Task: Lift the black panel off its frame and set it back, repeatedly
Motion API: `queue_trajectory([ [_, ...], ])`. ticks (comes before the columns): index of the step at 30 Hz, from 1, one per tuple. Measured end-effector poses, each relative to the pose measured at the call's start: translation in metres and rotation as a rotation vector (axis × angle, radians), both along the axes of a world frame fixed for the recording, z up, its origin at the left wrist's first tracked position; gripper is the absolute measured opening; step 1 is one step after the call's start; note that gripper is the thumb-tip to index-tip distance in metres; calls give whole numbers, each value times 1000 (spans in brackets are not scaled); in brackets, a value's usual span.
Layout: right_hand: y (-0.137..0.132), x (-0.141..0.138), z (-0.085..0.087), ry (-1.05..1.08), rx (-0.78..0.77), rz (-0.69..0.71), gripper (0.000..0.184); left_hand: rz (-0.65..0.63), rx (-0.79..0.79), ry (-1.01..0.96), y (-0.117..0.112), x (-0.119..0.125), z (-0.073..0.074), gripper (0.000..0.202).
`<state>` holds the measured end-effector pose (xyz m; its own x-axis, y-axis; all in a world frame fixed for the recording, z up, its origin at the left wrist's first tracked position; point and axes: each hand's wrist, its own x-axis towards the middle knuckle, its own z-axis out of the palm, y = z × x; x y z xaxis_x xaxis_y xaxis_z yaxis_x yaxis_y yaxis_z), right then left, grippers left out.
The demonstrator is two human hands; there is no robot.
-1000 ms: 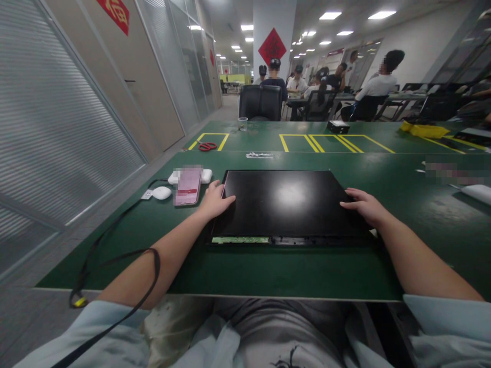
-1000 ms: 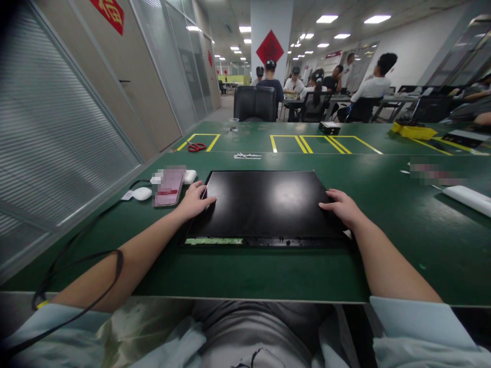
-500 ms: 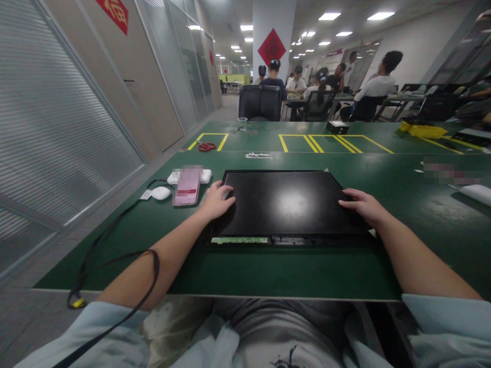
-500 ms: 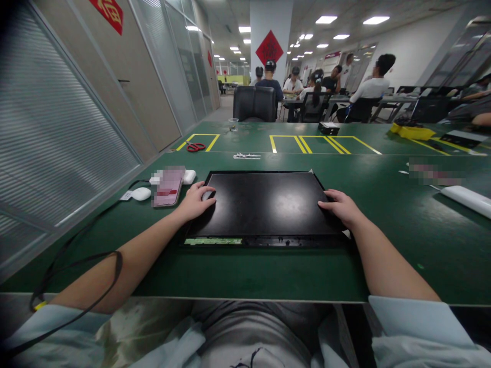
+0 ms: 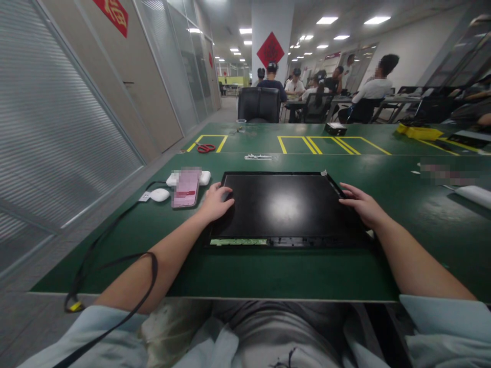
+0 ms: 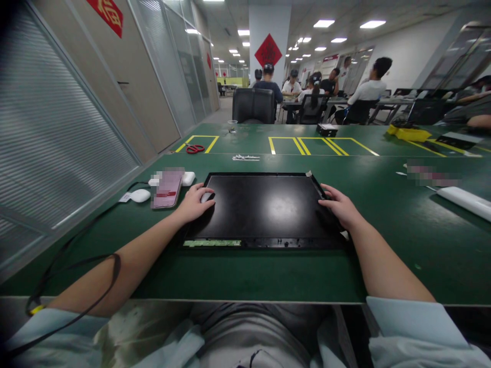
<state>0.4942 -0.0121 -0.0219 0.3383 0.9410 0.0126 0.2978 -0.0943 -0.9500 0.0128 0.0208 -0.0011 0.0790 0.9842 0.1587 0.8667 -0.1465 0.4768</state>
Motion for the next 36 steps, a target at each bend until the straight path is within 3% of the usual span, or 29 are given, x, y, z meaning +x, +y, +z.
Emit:
queue_trajectory([
  [12, -4, 5, 4, -232, -36, -1, 46, -62, -1, -38, 2, -7, 0, 41],
  [16, -4, 8, 3, -363, -49, 22, 46, -133, 17, 8, 2, -19, 4, 55],
  [21, -2, 10, 1, -378, -47, 29, 45, -146, -7, 105, 6, -28, 3, 71],
  [28, -5, 7, 6, -342, -31, 1, 45, -54, -28, 248, 14, -31, -9, 71],
  [33, -9, 1, 10, -358, 62, 22, 50, -72, -31, 232, 17, -35, -14, 66],
  [36, -8, 2, 9, -422, 13, 20, 52, -64, -28, 211, 19, -36, -15, 63],
])
